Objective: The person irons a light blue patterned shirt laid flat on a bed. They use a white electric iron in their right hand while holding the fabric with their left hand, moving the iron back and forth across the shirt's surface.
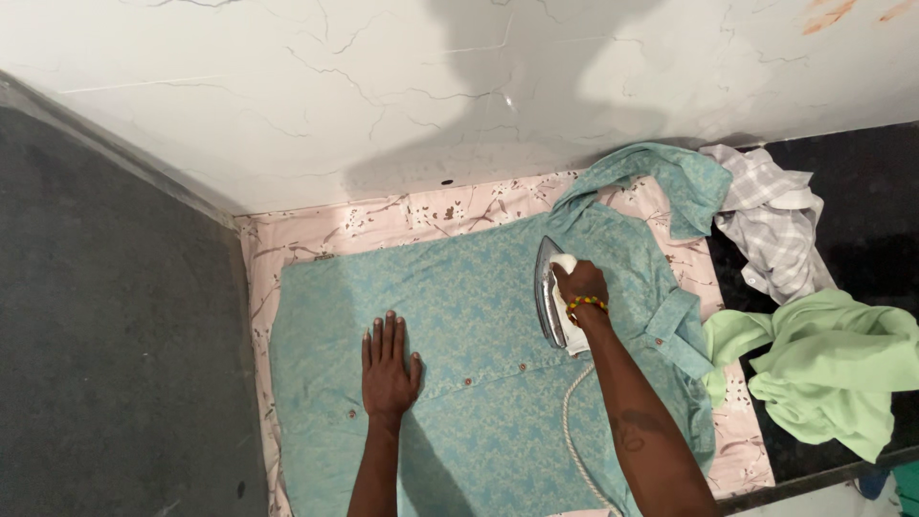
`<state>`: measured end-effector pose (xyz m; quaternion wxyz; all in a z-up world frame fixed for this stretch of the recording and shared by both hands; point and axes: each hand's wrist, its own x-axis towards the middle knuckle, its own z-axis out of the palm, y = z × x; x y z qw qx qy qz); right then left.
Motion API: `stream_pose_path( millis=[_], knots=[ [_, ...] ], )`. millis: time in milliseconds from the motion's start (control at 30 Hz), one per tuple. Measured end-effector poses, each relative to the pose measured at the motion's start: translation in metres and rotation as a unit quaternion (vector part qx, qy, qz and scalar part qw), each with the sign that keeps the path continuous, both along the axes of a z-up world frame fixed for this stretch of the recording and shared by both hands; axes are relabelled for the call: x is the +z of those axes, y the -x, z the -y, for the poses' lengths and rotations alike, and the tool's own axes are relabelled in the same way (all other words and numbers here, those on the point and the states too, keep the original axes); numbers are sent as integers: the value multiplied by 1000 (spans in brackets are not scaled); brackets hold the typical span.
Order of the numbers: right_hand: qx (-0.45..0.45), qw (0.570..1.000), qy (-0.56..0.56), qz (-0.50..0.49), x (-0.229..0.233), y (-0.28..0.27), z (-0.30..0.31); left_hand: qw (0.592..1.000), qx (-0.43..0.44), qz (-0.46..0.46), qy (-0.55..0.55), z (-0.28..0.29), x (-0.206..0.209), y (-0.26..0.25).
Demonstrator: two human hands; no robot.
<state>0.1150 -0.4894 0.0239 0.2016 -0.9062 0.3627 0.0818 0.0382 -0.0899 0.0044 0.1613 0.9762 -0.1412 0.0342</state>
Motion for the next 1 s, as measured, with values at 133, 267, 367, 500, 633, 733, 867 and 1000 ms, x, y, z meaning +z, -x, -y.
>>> stream_pose_path(
  millis=[133, 267, 367, 500, 633, 733, 867, 1000],
  knots=[
    [-8, 1000, -1, -14, -2, -6, 8, 1000, 2, -6, 4, 0, 0, 1],
    [-14, 1000, 3, -17, 0, -16, 17, 1000, 3, -5, -9, 1, 2, -1],
    [-4, 1000, 7, -10, -3, -7, 20, 1000, 2, -11, -20, 1, 3, -1],
    [-19, 1000, -10, -16, -4, 14, 19, 1000, 0, -4, 12, 0, 2, 0],
    [-39, 999, 7, 3, 1, 18, 22, 1000, 1, 1, 7, 0, 2, 0],
    [-76, 997, -6, -7, 4, 13, 26, 1000, -3, -2, -12, 1, 3, 0],
    [-78, 997, -5, 10, 4, 12, 29, 1000, -7, 3, -10, 0, 4, -1],
    [-98, 995, 2, 18, -1, 22, 29, 1000, -1, 4, 8, 0, 3, 0]
  ],
)
